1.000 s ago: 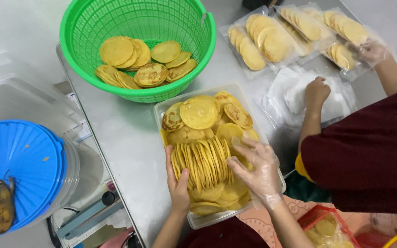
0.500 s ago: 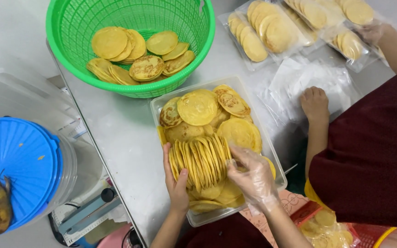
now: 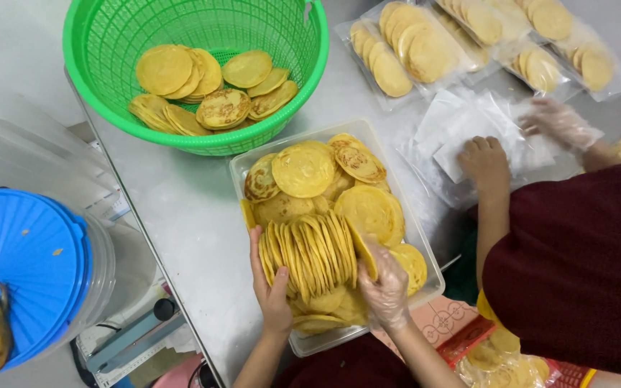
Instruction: The person stacks round flatbreads in a clear plastic container and places them into plastic bags. They repeatedly pick up flatbreads from a green basket and a tray, arrange them, and transfer them to packaging on a stainless steel table.
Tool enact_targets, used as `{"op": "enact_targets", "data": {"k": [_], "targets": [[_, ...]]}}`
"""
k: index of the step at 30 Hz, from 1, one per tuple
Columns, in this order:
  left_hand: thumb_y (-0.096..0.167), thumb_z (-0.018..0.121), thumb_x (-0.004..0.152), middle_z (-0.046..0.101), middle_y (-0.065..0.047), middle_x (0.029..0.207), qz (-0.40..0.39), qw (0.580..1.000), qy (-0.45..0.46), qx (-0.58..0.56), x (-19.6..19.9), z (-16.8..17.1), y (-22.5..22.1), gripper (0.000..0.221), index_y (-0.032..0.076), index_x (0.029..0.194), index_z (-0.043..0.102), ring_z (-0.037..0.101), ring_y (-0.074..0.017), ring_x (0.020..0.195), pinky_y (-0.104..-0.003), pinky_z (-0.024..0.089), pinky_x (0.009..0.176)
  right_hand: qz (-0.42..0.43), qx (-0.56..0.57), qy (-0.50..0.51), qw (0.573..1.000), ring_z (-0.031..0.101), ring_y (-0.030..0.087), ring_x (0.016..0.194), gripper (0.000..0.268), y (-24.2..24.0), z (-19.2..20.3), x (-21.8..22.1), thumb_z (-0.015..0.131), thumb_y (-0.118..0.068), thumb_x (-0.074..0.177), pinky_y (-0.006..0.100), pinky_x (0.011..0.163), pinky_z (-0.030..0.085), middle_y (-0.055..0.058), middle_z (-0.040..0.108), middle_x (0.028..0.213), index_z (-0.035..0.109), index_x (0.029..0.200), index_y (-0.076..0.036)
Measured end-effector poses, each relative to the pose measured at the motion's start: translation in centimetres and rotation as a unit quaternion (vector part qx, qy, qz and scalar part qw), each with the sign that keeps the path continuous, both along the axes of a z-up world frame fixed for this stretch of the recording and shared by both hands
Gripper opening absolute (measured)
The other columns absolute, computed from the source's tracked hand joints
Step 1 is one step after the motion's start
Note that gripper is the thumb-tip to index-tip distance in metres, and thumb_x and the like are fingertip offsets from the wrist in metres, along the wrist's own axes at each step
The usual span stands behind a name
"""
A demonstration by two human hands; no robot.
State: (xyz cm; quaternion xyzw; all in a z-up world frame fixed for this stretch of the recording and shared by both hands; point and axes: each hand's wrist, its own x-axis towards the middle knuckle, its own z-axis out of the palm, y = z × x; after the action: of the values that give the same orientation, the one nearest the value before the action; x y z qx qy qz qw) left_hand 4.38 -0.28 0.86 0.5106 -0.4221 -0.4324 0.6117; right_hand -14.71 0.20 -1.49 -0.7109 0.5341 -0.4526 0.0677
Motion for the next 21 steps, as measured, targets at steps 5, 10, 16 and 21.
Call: {"op": "enact_targets", "data": {"k": [5, 10, 16, 21], "targets": [[0.028, 0.049, 0.097, 0.032, -0.015, 0.166, 0.011, 1.0, -0.007, -0.012, 0.1, -0.6, -0.1, 0.07, 0.008, 0.16, 0.028, 0.026, -0.0299, 0.157, -0.049, 0.019, 0.128, -0.005, -0.02, -0.016, 1.0, 0.077, 0.016, 0.076, 0.048, -0.4, -2.1, 0.2, 0.056, 0.009, 0.091, 0.021, 0.064, 0.071, 0.007, 0.075, 0.11, 0.061, 0.134, -0.011], [0.026, 0.049, 0.096, 0.033, -0.014, 0.166, 0.01, 1.0, -0.004, -0.011, 0.1, -0.6, -0.1, 0.069, 0.008, 0.16, 0.028, 0.027, -0.0297, 0.156, -0.049, 0.021, 0.127, -0.09, 0.01, -0.015, 0.996, 0.071, 0.02, 0.073, 0.023, -0.6, -0.8, -1.1, 0.063, -0.01, 0.099, 0.024, 0.06, 0.061, 0.01, 0.073, 0.093, 0.07, 0.119, -0.002], [0.022, 0.048, 0.097, 0.032, -0.015, 0.166, 0.009, 1.0, 0.012, -0.014, 0.2, -0.6, -0.1, 0.068, 0.008, 0.16, 0.027, 0.028, -0.03, 0.156, -0.048, 0.024, 0.127, -0.151, -0.024, 0.042, 0.987, 0.068, 0.025, 0.091, 0.036, -2.6, 6.3, -2.6, 0.073, -0.016, 0.093, 0.035, 0.079, 0.061, 0.015, 0.072, 0.106, 0.067, 0.127, -0.003], [0.02, 0.048, 0.096, 0.031, -0.015, 0.166, 0.009, 1.0, 0.024, -0.01, 0.1, -0.6, 0.0, 0.068, 0.008, 0.16, 0.027, 0.028, -0.0303, 0.156, -0.048, 0.024, 0.127, -0.044, 0.01, 0.079, 0.996, 0.066, 0.021, 0.115, 0.039, -0.7, 6.6, -0.4, 0.065, -0.024, 0.095, 0.034, 0.103, 0.058, 0.009, 0.07, 0.127, 0.062, 0.131, -0.009]]}}
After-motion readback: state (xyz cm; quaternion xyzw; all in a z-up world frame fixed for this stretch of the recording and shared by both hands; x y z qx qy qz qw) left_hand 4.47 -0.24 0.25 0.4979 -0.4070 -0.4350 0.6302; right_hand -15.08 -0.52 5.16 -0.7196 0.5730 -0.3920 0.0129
